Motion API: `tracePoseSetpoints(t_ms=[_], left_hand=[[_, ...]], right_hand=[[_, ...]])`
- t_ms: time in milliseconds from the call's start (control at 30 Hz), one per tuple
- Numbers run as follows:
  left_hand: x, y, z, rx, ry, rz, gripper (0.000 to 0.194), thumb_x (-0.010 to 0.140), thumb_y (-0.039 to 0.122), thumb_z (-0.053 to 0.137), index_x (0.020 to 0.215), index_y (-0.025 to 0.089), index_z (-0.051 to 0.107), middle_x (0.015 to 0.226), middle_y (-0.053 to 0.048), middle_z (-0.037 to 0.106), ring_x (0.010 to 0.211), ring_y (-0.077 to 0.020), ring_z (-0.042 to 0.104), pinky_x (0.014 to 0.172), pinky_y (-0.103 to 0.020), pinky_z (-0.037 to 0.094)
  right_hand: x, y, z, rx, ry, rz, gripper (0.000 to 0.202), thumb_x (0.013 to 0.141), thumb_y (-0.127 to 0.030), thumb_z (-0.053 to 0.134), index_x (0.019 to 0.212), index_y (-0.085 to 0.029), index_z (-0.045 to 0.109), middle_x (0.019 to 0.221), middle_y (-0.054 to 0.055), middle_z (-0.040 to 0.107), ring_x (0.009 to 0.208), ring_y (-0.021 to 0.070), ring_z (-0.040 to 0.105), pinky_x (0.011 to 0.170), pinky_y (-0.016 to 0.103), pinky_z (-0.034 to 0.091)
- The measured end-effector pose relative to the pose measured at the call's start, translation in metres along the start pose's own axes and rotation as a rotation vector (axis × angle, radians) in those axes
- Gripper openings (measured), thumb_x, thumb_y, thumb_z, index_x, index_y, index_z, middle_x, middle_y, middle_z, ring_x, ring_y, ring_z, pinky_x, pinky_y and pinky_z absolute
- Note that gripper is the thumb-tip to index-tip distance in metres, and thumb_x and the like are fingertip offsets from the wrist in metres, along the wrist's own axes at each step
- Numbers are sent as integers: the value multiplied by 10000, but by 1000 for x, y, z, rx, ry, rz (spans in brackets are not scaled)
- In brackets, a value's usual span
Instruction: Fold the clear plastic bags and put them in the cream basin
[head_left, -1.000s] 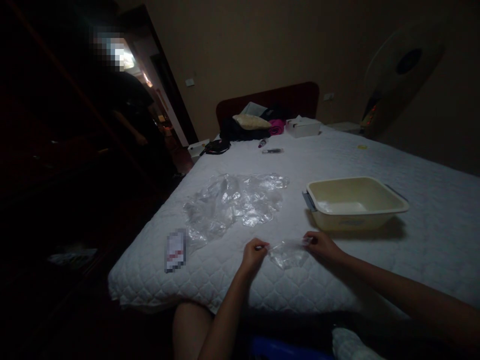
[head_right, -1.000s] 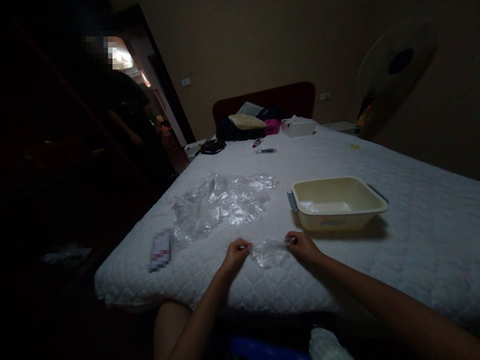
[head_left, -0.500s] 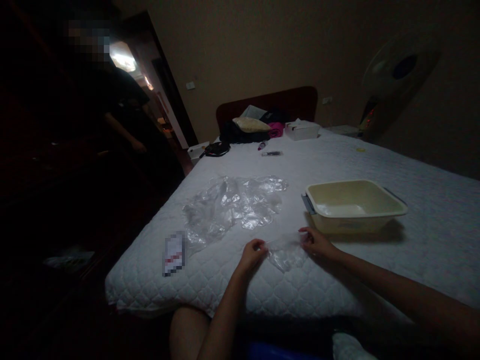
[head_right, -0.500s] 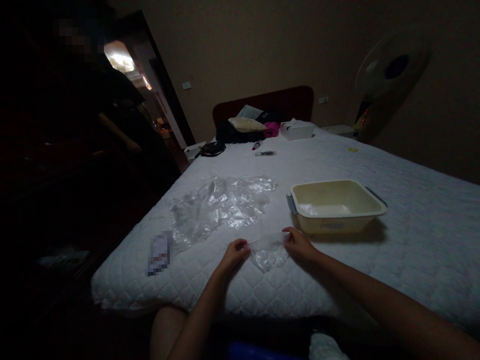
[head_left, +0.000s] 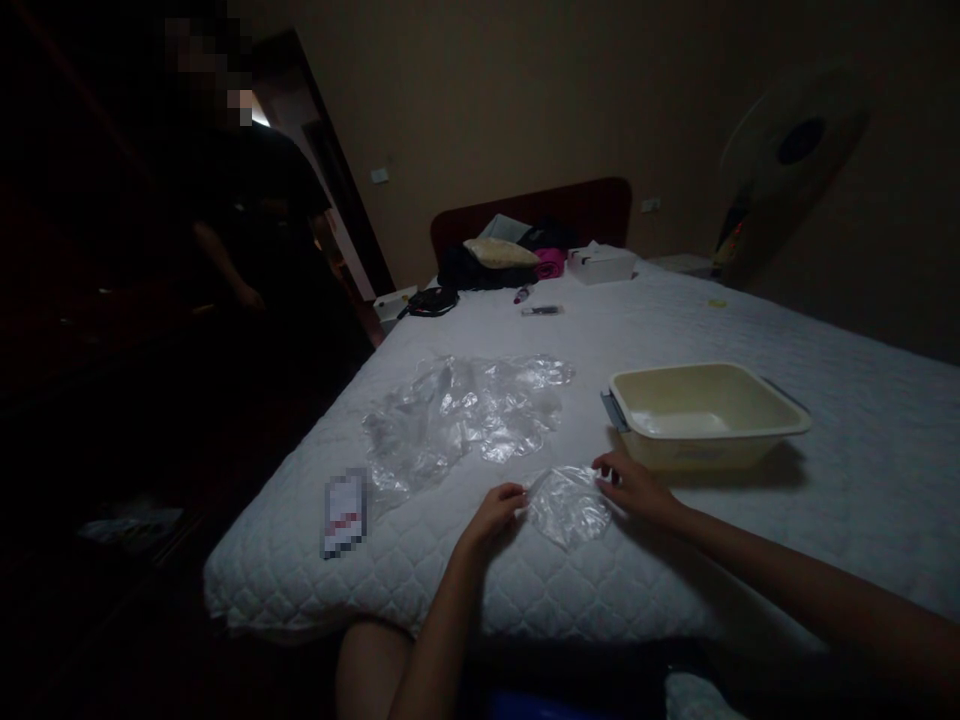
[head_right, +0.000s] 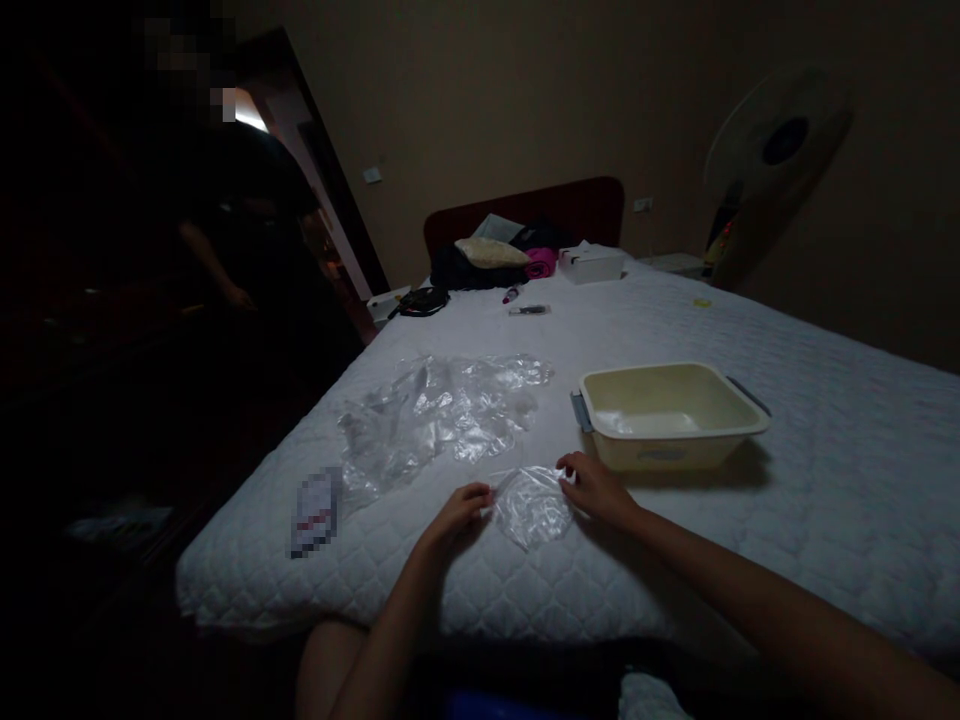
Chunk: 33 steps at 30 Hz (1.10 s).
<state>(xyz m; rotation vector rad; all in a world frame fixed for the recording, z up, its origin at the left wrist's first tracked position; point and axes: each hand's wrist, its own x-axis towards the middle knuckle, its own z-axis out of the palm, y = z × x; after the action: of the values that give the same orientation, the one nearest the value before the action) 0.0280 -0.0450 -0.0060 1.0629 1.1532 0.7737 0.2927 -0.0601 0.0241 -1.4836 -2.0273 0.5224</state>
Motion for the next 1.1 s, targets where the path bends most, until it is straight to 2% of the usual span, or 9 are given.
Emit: tracePoseSetpoints(t_ms=[200,300,367,467,567,667,733,867,1100], left_hand=[[1,-2,2,56,6,3,406,663,548,560,754,154,587,454,67,425,306,-28,305,333,-176,189],[8,-2,3,88,19,7,432,615,564,595,709,143,573,472,56,460,291,-29,318,317,-180,164],[12,-3,3,99,29,8,436,599,560,609,710,140,572,482,52,473,284,-30,320,310,-180,154],[14,-4,3,104,35,5,434,593,548,622,728,138,574,486,53,477,283,-25,320,310,-175,154],[12,-4,1,95,24,7,448,610,569,602,727,137,570,501,49,487,287,-20,325,313,-171,162],[10,-4,-1,73,-7,18,450,614,569,604,735,137,572,531,46,497,294,-14,333,316,-170,180],[10,-5,-3,57,-25,25,432,583,519,657,773,138,579,550,50,502,308,-8,341,326,-166,200],[12,-8,-3,27,-34,23,436,523,427,719,812,137,571,561,56,507,316,-10,349,327,-164,203],[12,-8,2,-13,-6,39,396,512,375,722,781,131,564,511,73,470,318,-18,338,309,-166,205]], right_hand=[[-9,-37,7,-188,-290,-141,162,771,-241,459,788,-186,611,753,51,599,678,163,534,603,243,366],[-8,-41,10,-200,-325,-150,172,767,-225,452,732,-183,615,754,58,604,675,164,534,599,243,361],[-5,-38,9,-149,-269,-137,185,781,-256,444,750,-180,609,746,54,603,673,163,533,605,246,365],[1,-26,6,-54,-75,0,245,797,-338,429,688,-172,571,678,45,588,637,160,528,588,253,369],[4,-12,6,75,61,304,279,762,-403,478,600,-179,517,581,31,565,560,150,518,520,246,362],[3,-2,9,301,-15,616,357,712,-494,530,541,-186,480,464,9,519,427,119,472,415,227,324],[2,-1,11,464,-111,743,420,686,-555,543,502,-188,451,394,-11,471,346,91,416,358,212,283],[2,-2,15,688,-166,824,419,650,-509,626,479,-177,436,334,-50,406,281,48,343,304,174,236],[4,-3,20,756,-67,812,240,645,-258,671,588,-181,450,360,-76,446,289,44,379,295,145,288]])
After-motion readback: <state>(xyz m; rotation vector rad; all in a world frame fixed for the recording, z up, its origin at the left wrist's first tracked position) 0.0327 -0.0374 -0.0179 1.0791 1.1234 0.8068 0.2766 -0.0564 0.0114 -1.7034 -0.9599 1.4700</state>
